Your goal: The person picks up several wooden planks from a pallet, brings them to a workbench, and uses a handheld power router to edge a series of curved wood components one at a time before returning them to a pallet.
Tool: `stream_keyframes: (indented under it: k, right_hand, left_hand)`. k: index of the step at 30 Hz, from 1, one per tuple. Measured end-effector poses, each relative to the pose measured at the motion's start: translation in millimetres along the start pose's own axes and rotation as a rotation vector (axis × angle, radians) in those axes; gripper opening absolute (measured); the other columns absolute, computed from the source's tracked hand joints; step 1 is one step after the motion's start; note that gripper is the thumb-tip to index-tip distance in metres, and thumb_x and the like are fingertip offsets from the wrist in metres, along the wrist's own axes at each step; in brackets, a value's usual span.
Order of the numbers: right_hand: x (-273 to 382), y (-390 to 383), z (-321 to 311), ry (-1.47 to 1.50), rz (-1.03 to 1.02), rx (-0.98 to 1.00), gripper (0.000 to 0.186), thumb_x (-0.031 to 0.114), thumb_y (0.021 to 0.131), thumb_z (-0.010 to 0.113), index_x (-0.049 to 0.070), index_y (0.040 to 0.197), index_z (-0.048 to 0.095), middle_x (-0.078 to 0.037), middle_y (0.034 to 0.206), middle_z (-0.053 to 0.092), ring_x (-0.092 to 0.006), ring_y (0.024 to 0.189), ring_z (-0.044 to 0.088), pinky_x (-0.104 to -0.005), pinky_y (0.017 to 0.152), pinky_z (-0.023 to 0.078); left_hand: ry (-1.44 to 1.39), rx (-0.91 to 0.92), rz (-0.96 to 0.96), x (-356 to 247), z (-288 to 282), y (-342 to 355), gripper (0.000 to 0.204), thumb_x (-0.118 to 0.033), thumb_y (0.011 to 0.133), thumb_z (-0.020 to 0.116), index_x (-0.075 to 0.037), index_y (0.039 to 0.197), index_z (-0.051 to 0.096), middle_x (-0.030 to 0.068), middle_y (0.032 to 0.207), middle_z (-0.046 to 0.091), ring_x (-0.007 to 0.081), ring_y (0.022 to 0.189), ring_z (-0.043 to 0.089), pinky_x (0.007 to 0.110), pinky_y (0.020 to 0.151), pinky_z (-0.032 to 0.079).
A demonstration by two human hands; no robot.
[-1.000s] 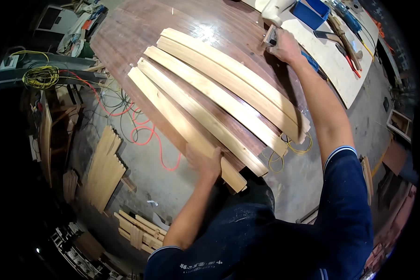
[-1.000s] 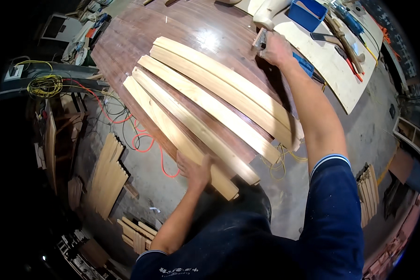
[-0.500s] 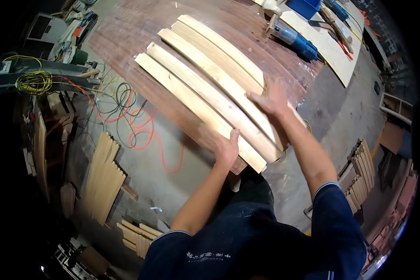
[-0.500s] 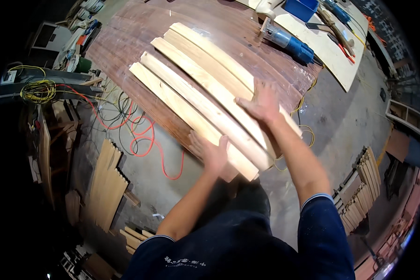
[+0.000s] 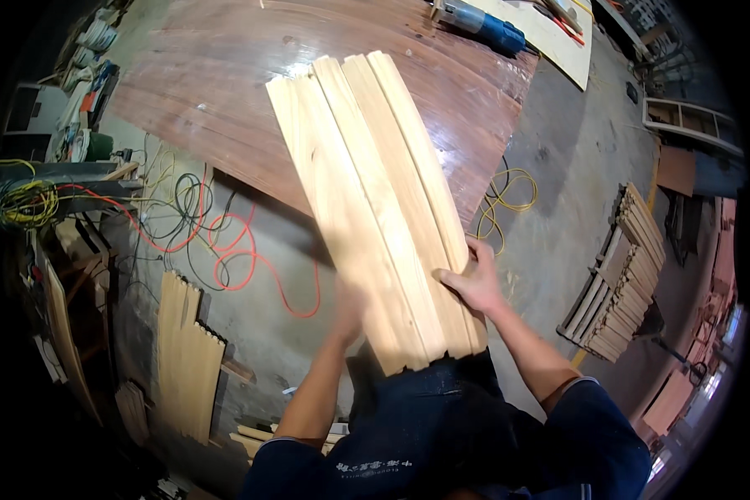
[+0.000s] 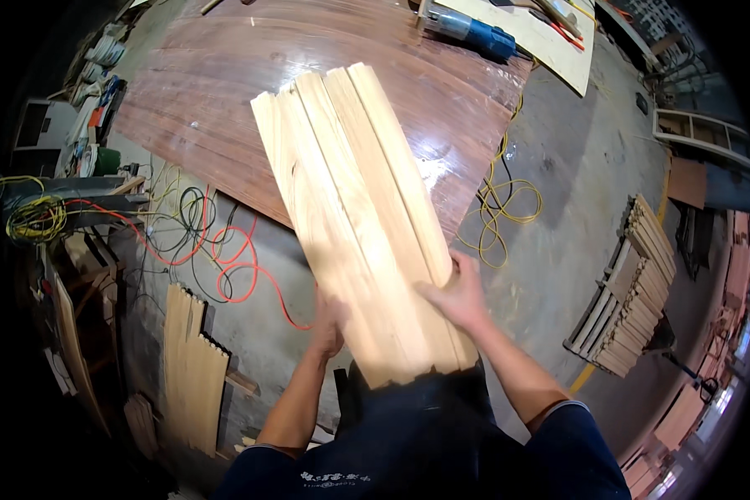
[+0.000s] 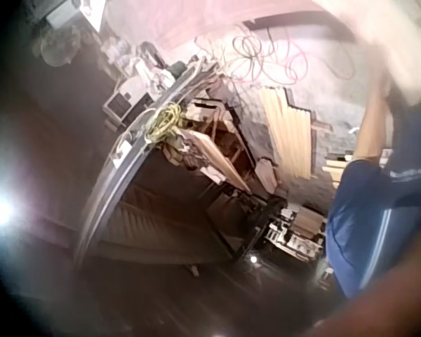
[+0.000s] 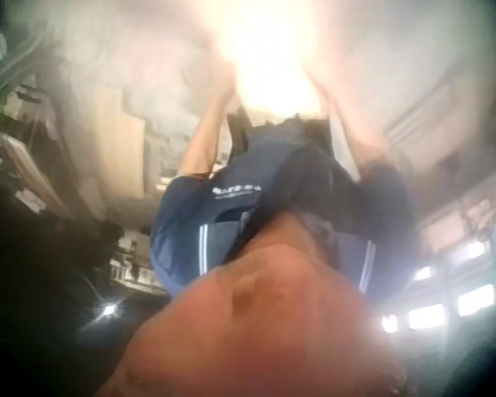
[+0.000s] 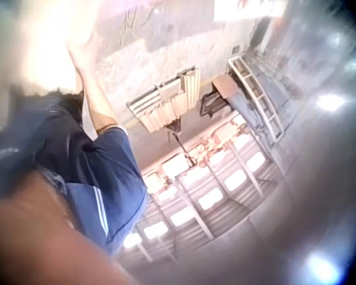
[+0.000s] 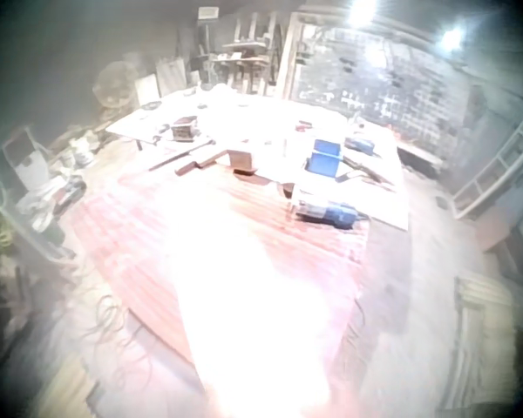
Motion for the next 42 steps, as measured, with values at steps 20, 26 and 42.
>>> stream_keyframes:
  k: [20, 26, 42]
  right_hand:
    - [-204, -72, 9, 1.134, 0.41, 0.753, 0.053, 0.011, 0.091, 0.078, -0.003, 0.141, 0.066, -0.014, 0.134, 0.071, -0.0278, 0.118, 0.07, -0.0439, 0.103, 0.055]
    - [-337, -103, -63, 0.519, -0.432, 0.619, 0.055, 0.019, 0.092, 0.08, 0.001, 0.141, 0.065, -0.01, 0.136, 0.071, -0.0283, 0.118, 0.069, -0.0439, 0.101, 0.054]
    - [-543, -215, -358, 1.482, 0.232, -0.064, 0.046, 0.017, 0.095, 0.079, -0.005, 0.135, 0.069, -0.018, 0.138, 0.07, -0.0314, 0.127, 0.065, -0.0474, 0.111, 0.049]
  left_hand:
    - [-0.2, 0.471, -0.558, 149, -50, -23, 0.063, -0.031, 0.093, 0.081, -0.001, 0.143, 0.057, 0.0131, 0.095, 0.075, 0.0234, 0.053, 0.067, 0.033, 0.039, 0.051]
    - [-0.186, 0.459, -0.382, 154, 152, -74, 0.066, -0.026, 0.085, 0.084, 0.003, 0.139, 0.059, 0.0153, 0.101, 0.077, 0.0286, 0.073, 0.075, 0.041, 0.057, 0.063]
    - [0.393, 0.979, -0.658, 271, 620, -95, 0.071, -0.025, 0.082, 0.083, 0.008, 0.14, 0.058, 0.0231, 0.119, 0.075, 0.0395, 0.102, 0.077, 0.053, 0.09, 0.067]
Point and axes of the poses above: each hand's wrist, its own y-axis towards the middle knuckle, its own z-axis out of the palm, x = y × z, the point moved 5 cm from there along y, towards the middle knuckle
